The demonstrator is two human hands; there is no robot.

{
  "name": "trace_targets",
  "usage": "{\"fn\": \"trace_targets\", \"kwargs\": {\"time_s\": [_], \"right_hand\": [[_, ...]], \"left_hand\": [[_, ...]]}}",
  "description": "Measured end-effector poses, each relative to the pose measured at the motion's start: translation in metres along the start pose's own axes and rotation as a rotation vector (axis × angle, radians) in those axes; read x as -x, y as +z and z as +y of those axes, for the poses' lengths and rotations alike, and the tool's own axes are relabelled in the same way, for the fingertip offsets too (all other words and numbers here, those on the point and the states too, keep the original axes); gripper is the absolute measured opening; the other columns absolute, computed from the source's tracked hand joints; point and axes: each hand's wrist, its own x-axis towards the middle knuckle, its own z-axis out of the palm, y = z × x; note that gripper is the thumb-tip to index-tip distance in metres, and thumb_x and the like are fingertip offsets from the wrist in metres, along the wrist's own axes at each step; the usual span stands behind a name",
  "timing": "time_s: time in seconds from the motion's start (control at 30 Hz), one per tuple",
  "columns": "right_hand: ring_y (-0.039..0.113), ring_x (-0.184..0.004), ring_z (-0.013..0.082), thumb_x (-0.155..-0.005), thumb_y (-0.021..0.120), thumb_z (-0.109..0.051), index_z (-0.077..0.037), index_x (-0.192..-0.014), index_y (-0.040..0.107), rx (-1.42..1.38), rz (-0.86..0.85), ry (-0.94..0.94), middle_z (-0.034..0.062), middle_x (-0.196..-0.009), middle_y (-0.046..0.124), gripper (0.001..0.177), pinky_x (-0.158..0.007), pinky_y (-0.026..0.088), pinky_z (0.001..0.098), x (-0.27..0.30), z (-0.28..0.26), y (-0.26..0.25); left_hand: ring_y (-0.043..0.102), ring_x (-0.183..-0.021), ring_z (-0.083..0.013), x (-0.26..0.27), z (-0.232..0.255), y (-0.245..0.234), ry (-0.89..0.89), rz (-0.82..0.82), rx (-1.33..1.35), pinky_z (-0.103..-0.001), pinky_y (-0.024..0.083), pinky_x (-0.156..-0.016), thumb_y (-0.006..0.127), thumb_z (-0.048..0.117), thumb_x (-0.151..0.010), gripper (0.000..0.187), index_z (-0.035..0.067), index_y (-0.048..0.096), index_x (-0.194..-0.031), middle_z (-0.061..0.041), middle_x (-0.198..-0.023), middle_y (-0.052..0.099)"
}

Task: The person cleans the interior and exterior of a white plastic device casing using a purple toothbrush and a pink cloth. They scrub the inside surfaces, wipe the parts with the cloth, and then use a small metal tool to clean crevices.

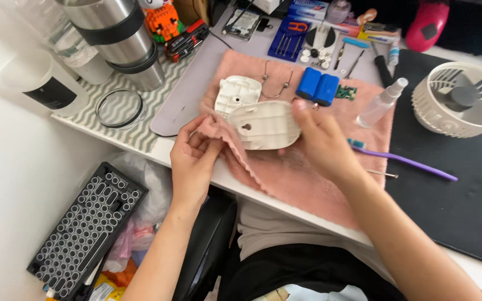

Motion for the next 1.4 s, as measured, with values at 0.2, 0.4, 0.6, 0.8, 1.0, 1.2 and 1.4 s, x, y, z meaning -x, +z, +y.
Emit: {"fn": "trace_targets", "kwargs": {"time_s": [0.2, 0.4, 0.6, 0.8, 1.0, 1.2, 1.4], "right_hand": [[0.071, -0.057, 0.0208, -0.110, 0.051, -0.039, 0.005, -0.096, 0.065, -0.299, 0.100, 0.103, 0.0141, -0.071, 0.068, 0.049, -0.041, 0.056, 0.0271, -0.021, 0.017, -0.024], [0.067, -0.053, 0.0205, -0.111, 0.051, -0.040, 0.004, -0.093, 0.065, -0.365, 0.051, 0.109, 0.0116, -0.068, 0.062, 0.049, -0.039, 0.048, 0.0258, -0.025, 0.025, -0.033], [0.069, -0.057, 0.0232, -0.110, 0.049, -0.043, 0.005, -0.098, 0.066, -0.268, 0.028, 0.125, 0.0146, -0.071, 0.064, 0.052, -0.040, 0.054, 0.0306, -0.023, 0.034, -0.031], [0.071, -0.058, 0.0291, -0.109, 0.048, -0.043, 0.006, -0.100, 0.067, -0.272, -0.003, 0.147, 0.0188, -0.073, 0.066, 0.053, -0.038, 0.058, 0.0361, -0.016, 0.019, -0.019], [0.072, -0.057, 0.0336, -0.108, 0.047, -0.042, 0.007, -0.099, 0.065, -0.325, -0.020, 0.193, 0.0217, -0.074, 0.066, 0.053, -0.034, 0.056, 0.0379, -0.016, 0.022, -0.015], [0.071, -0.055, 0.0323, -0.108, 0.046, -0.043, 0.005, -0.100, 0.066, -0.294, -0.020, 0.195, 0.0215, -0.075, 0.066, 0.052, -0.032, 0.055, 0.0364, -0.018, 0.028, -0.018], [0.064, -0.045, 0.0257, -0.110, 0.044, -0.045, -0.001, -0.097, 0.067, -0.158, 0.018, 0.141, 0.0159, -0.069, 0.064, 0.051, -0.028, 0.050, 0.0298, -0.019, 0.033, -0.020]], "left_hand": [[0.070, -0.099, -0.0163, -0.004, -0.010, -0.012, 0.019, -0.058, 0.170, -0.032, 0.063, -0.092, 0.070, -0.006, -0.092, 0.050, 0.001, 0.056, -0.139, -0.011, -0.106, 0.066], [0.071, -0.098, -0.0160, -0.002, -0.008, -0.011, 0.027, -0.073, 0.192, -0.031, 0.063, -0.091, 0.069, -0.008, -0.091, 0.049, 0.001, 0.058, -0.138, -0.011, -0.105, 0.067], [0.070, -0.098, -0.0148, -0.004, -0.011, -0.013, 0.044, -0.077, 0.146, -0.031, 0.062, -0.092, 0.070, -0.007, -0.091, 0.048, 0.001, 0.059, -0.137, -0.010, -0.106, 0.067], [0.069, -0.099, -0.0144, -0.001, -0.005, -0.010, 0.058, -0.078, 0.117, -0.031, 0.062, -0.092, 0.070, -0.007, -0.091, 0.046, 0.002, 0.059, -0.135, -0.009, -0.107, 0.066], [0.070, -0.096, -0.0171, -0.003, -0.016, -0.016, 0.054, -0.053, 0.108, -0.032, 0.062, -0.088, 0.072, -0.007, -0.092, 0.039, 0.003, 0.054, -0.125, -0.010, -0.103, 0.065], [0.070, -0.089, -0.0162, -0.008, -0.025, -0.021, 0.033, -0.055, 0.125, -0.029, 0.061, -0.079, 0.073, -0.008, -0.091, 0.036, 0.008, 0.046, -0.109, -0.009, -0.098, 0.066], [0.071, -0.084, -0.0140, -0.012, -0.029, -0.024, 0.044, -0.075, 0.091, -0.026, 0.061, -0.074, 0.075, -0.005, -0.091, 0.027, 0.007, 0.053, -0.102, -0.008, -0.094, 0.069]]}}
